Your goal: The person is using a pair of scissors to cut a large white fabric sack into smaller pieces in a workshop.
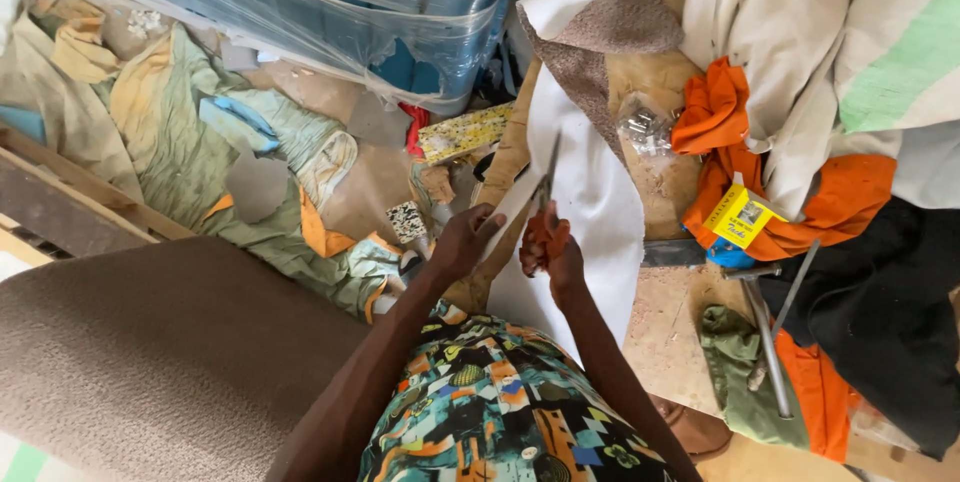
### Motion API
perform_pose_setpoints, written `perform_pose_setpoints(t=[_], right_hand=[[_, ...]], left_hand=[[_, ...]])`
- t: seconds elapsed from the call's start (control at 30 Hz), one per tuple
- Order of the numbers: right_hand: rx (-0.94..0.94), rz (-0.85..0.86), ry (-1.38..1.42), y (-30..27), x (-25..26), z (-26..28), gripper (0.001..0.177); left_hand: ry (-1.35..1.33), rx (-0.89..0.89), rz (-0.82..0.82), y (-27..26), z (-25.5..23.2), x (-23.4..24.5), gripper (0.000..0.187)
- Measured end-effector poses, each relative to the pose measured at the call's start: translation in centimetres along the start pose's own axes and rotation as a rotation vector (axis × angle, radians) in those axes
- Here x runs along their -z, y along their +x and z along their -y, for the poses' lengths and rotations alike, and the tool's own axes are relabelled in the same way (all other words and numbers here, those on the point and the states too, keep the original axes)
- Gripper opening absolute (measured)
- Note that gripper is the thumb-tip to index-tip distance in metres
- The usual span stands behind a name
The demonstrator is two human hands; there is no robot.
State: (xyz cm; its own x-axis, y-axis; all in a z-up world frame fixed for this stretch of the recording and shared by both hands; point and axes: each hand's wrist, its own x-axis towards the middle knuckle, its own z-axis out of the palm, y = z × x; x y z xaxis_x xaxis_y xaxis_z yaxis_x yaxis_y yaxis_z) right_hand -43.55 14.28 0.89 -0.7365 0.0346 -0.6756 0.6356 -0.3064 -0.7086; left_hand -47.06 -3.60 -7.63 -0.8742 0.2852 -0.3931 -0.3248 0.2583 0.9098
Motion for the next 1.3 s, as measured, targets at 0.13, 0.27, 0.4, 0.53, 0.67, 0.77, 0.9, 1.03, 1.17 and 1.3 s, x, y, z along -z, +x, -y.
perform_pose_setpoints(t=[0.13,0.27,0.4,0.53,0.67,0.77,0.9,1.03,1.17,1.3], right_hand=[[0.061,-0.201,0.000,0.0,-1.2,1.1,0.049],[0.090,-0.068,-0.070,1.9,0.8,-0.5,0.069],[0.061,-0.056,-0.102,3.2,1.4,1.1,0.076],[0.166,-0.145,-0.080,4.3,1.4,1.5,0.057],[0.105,-0.147,-0.103,2.7,-1.2,2.7,0.054],[0.066,-0.087,-0.161,4.9,-0.2,2.0,0.065],[0.063,-0.073,-0.197,8.2,2.4,0.8,0.054],[0.124,-0.168,-0.225,6.1,0.1,2.2,0.051],[0.079,-0.094,-0.169,6.9,-0.7,1.4,0.049],[0.071,-0.037,-0.191,10.6,2.2,-0.3,0.053]], left_hand=[[0.019,-0.015,-0.055,0.1,-0.9,1.4,0.043],[0.012,-0.026,-0.055,-0.2,-3.2,3.0,0.039],[0.025,-0.032,-0.054,-0.6,-2.8,3.2,0.041],[0.017,0.014,-0.046,-0.7,-1.3,3.0,0.045],[0.013,0.037,-0.051,-0.3,0.5,3.2,0.051],[0.021,0.037,-0.027,-1.2,1.9,3.3,0.053],[0.075,0.103,-0.028,-5.0,-1.9,3.9,0.058],[0.009,0.154,-0.073,-6.9,-5.4,5.2,0.060],[0.040,0.204,-0.034,-7.1,-5.0,5.4,0.049],[0.062,0.211,-0.035,-8.0,-2.8,4.9,0.052]])
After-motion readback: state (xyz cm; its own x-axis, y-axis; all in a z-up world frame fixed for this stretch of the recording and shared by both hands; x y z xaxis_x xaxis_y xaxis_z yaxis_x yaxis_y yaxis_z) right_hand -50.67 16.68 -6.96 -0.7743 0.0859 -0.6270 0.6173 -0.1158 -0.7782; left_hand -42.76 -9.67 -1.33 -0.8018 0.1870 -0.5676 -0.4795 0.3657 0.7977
